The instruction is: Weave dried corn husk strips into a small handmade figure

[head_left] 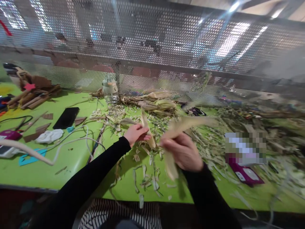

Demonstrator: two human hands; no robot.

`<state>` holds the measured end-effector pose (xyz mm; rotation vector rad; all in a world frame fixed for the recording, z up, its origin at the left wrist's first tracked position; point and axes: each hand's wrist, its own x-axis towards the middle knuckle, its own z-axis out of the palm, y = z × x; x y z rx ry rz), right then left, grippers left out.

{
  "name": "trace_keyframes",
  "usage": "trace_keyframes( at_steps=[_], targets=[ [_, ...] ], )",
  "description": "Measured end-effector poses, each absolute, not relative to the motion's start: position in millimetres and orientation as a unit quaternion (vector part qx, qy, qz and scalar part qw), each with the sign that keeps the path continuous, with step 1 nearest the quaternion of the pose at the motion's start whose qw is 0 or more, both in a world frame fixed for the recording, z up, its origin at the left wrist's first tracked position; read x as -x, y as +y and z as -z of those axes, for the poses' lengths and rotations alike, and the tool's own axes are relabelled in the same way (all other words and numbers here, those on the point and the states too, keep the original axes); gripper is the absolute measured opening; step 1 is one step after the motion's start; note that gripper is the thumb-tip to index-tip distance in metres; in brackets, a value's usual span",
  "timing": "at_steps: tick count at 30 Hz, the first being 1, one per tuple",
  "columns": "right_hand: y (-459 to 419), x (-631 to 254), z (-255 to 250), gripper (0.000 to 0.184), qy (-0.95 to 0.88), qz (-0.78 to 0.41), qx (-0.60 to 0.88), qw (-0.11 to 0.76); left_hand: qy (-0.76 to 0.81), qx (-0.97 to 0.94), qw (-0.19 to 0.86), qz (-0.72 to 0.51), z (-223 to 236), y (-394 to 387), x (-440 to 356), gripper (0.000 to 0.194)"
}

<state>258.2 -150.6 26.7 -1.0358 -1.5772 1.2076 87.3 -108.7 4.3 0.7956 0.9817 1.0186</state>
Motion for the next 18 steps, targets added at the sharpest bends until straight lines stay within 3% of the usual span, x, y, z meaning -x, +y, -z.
trace_keyframes(
  at_steps=[7, 11, 18],
  targets=[
    [-121.1, -230.6, -11.8, 0.028, -0.591, -0.506, 0.484, 0.4, 0.433, -0.391, 0.691, -0.426, -10.0, -112.7, -87.0, 0.016],
    [-119.5, -234.8, -12.2, 0.03, -0.581, -0.527, 0.48, 0.393, 0.412, -0.413, 0.708, -0.398, -13.0, -112.8, -84.0, 0.009],
    [-117.0, -239.8, -6.8, 0.029, -0.589, -0.53, 0.471, 0.387, 0.424, -0.448, 0.69, -0.379, -12.1, -114.1, -83.7, 0.014]
  ],
)
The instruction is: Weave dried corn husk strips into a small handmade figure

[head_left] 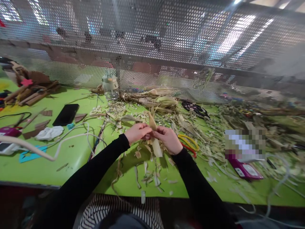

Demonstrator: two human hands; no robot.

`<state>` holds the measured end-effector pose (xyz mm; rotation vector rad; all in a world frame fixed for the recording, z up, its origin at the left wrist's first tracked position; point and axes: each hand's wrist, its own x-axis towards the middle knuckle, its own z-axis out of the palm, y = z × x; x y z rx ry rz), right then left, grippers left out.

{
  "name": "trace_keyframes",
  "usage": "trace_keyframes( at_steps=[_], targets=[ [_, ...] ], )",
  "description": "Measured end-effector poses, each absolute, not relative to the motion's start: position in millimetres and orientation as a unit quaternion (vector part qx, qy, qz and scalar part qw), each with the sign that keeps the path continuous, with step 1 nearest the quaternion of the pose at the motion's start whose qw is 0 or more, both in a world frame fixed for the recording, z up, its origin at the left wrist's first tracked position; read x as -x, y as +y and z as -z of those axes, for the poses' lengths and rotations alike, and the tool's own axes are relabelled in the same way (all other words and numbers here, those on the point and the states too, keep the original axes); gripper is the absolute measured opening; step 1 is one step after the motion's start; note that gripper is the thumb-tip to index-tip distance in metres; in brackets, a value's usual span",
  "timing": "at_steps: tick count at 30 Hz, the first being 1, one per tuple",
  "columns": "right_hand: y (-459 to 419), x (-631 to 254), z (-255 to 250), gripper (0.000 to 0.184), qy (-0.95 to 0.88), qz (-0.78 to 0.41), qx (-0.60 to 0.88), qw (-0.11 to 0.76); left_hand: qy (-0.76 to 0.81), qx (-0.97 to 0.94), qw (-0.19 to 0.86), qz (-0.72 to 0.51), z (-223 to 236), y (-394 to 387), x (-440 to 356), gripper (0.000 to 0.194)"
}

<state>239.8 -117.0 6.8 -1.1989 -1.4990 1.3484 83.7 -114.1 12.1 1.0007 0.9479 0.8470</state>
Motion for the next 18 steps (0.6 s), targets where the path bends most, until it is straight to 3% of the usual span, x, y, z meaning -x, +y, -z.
trace_keyframes(
  at_steps=[10, 15, 18],
  targets=[
    [-121.5, -236.8, -10.3, 0.028, -0.657, -0.465, 0.489, 0.336, 0.496, -0.581, 0.453, -0.46, 0.3, -111.7, -82.7, 0.028],
    [-124.1, -239.5, -5.2, 0.031, -0.661, -0.448, 0.502, 0.332, 0.467, -0.468, 0.562, -0.496, -5.7, -107.1, -76.9, 0.017],
    [-124.4, -240.8, -3.5, 0.039, -0.637, -0.458, 0.513, 0.348, 0.477, -0.451, 0.564, -0.501, -9.5, -106.5, -75.1, 0.017]
  ],
)
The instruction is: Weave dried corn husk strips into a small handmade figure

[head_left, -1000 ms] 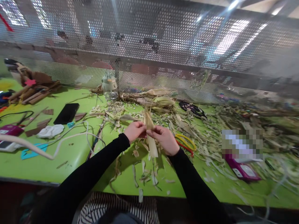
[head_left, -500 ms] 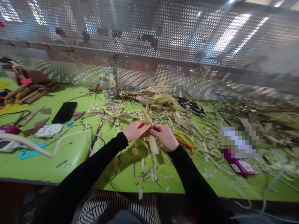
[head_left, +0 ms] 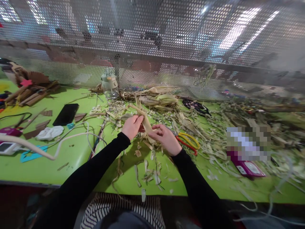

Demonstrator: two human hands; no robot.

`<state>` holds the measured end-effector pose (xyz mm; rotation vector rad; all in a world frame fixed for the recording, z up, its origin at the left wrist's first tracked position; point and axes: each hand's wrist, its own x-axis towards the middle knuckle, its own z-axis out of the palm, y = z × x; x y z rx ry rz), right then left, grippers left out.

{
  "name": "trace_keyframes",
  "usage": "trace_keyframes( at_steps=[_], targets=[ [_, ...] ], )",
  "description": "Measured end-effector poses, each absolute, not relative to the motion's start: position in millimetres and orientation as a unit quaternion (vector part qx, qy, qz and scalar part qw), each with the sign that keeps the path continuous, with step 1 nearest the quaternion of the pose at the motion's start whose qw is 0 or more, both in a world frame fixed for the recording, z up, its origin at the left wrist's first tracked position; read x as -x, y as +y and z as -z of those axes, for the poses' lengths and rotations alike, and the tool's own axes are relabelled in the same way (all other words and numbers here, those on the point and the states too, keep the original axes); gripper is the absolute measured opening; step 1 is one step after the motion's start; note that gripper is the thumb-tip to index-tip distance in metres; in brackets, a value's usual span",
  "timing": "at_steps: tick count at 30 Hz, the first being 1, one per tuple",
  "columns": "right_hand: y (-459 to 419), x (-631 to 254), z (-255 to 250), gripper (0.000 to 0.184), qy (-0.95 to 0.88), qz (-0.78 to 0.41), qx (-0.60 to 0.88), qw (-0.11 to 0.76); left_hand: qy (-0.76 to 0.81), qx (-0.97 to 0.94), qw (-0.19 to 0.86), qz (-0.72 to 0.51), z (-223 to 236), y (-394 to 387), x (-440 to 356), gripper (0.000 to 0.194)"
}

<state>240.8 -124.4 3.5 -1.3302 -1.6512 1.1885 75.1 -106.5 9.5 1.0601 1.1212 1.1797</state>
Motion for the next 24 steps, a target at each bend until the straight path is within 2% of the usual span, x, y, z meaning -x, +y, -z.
trace_keyframes(
  at_steps=[6, 11, 16, 20, 24],
  targets=[
    [-121.8, -239.9, -0.6, 0.05, -0.619, -0.471, 0.521, 0.351, 0.486, -0.431, 0.584, -0.487, -15.9, -108.3, -75.7, 0.018],
    [-119.5, -239.3, 4.5, 0.027, -0.591, -0.552, 0.483, 0.335, 0.487, -0.402, 0.611, -0.477, -18.7, -107.2, -73.4, 0.021],
    [-116.5, -239.1, 7.8, 0.029, -0.511, -0.623, 0.49, 0.332, 0.456, -0.403, 0.656, -0.447, -17.0, -103.8, -68.5, 0.016],
    [-114.7, -237.1, 9.2, 0.03, -0.526, -0.595, 0.508, 0.333, 0.466, -0.404, 0.65, -0.445, -14.2, -102.8, -70.1, 0.014],
    [-115.6, -235.2, 7.4, 0.03, -0.603, -0.503, 0.524, 0.33, 0.478, -0.398, 0.634, -0.46, -11.8, -102.9, -73.0, 0.012]
  ],
)
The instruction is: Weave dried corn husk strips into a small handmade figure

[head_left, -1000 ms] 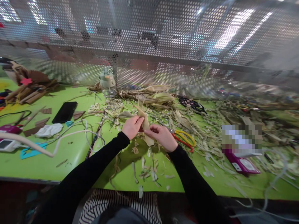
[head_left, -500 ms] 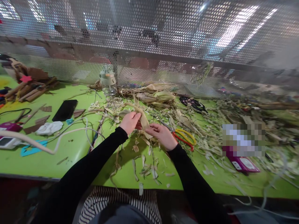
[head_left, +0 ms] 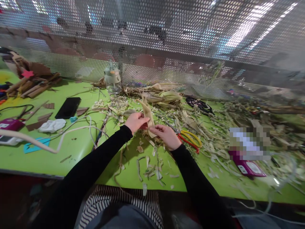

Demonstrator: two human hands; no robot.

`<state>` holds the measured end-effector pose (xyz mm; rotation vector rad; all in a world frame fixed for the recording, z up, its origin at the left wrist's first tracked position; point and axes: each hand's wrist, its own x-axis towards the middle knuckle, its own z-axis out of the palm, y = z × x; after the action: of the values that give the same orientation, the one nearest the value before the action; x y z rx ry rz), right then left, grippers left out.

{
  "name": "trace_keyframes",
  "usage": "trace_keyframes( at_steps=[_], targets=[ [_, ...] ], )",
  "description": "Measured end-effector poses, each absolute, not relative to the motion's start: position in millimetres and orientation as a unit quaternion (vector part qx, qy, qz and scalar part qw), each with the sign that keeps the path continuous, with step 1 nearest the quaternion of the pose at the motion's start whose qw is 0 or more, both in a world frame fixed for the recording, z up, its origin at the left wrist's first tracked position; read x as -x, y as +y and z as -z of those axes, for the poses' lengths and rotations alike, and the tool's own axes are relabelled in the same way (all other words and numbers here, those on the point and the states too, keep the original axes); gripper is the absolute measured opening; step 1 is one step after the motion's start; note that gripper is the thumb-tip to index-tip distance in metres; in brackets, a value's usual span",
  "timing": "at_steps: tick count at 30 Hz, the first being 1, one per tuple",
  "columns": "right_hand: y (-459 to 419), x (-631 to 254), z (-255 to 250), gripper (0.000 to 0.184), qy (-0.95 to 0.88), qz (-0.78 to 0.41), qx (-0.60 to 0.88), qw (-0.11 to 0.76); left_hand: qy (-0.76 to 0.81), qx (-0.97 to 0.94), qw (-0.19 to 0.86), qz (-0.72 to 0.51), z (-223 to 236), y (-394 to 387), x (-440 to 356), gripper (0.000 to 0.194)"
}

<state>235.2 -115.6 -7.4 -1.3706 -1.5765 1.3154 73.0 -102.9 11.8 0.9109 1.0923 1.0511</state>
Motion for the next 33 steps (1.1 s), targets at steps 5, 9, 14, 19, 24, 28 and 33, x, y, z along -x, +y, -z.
trace_keyframes(
  at_steps=[5, 9, 14, 19, 24, 28, 33],
  targets=[
    [-119.4, -231.8, 6.0, 0.033, -0.605, -0.5, 0.507, 0.356, 0.49, -0.416, 0.599, -0.477, -10.0, -101.5, -70.7, 0.016],
    [-122.0, -226.6, 7.7, 0.036, -0.546, -0.568, 0.487, 0.378, 0.456, -0.43, 0.589, -0.511, -5.7, -102.1, -73.5, 0.018],
    [-124.8, -222.8, 7.5, 0.043, -0.512, -0.61, 0.471, 0.379, 0.311, -0.364, 0.761, -0.439, 1.0, -112.7, -93.4, 0.02],
    [-128.3, -231.2, 2.9, 0.037, -0.607, -0.484, 0.485, 0.402, 0.32, -0.185, 0.786, -0.495, -4.9, -115.8, -97.2, 0.03],
    [-131.0, -235.7, -3.2, 0.024, -0.751, -0.278, 0.426, 0.421, 0.33, -0.129, 0.796, -0.491, -13.7, -114.8, -90.7, 0.03],
    [-132.1, -233.2, -5.0, 0.012, -0.807, -0.152, 0.402, 0.405, 0.334, -0.132, 0.799, -0.482, -15.2, -118.4, -93.3, 0.03],
    [-132.1, -233.2, -2.2, 0.01, -0.814, -0.114, 0.401, 0.405, 0.328, -0.131, 0.8, -0.485, -14.4, -121.5, -97.0, 0.032]
  ],
)
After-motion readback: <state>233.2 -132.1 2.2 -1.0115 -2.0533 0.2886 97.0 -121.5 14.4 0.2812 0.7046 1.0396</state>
